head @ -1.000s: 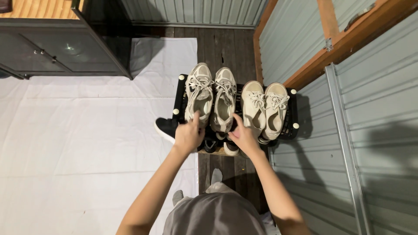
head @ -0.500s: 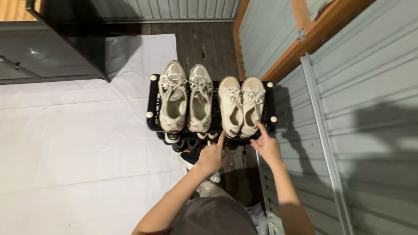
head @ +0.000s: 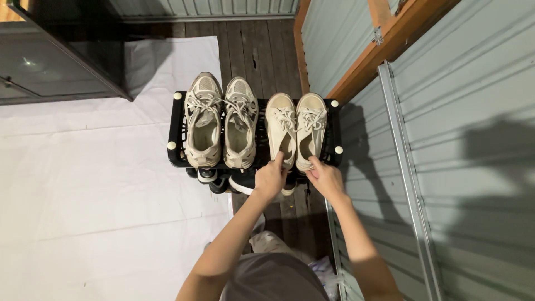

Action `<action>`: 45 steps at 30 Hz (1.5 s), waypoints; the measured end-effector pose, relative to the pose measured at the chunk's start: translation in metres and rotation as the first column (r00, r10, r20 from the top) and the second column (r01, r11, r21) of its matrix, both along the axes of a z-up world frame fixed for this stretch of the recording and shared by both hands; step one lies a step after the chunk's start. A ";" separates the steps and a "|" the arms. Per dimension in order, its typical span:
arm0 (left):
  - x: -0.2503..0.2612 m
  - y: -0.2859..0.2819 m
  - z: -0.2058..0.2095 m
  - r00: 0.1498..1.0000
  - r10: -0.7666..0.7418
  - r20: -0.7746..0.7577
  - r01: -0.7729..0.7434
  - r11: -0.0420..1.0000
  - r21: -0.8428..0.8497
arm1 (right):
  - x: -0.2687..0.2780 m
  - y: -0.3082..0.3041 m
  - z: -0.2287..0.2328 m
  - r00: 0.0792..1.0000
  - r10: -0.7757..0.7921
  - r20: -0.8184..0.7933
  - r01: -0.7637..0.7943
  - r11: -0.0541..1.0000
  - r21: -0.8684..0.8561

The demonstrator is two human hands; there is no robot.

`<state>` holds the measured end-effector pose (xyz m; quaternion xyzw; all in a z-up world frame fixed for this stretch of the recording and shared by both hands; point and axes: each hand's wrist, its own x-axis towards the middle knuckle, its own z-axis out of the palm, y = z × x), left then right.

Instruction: The person wipes a black sneaker with a pink cloth, focusing on the sole and sides. The person then places the shoe back on the shoe rack and repeats the wiping process on the same shoe.

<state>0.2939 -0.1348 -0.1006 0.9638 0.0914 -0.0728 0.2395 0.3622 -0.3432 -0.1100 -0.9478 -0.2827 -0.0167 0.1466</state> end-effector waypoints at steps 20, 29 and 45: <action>0.008 -0.004 0.004 0.993 0.108 0.037 -0.109 0.994 0.005 | 0.010 0.014 0.000 0.985 0.069 0.157 -0.077 0.996 0.045; -0.027 0.005 0.062 0.988 0.132 0.074 -0.113 0.969 -0.219 | -0.025 0.014 0.047 0.975 -0.161 -0.153 0.210 0.892 0.400; -0.170 0.061 0.060 0.830 0.492 0.262 -0.127 0.624 -0.771 | -0.172 0.018 0.058 0.110 0.771 -0.627 0.981 -0.184 -0.055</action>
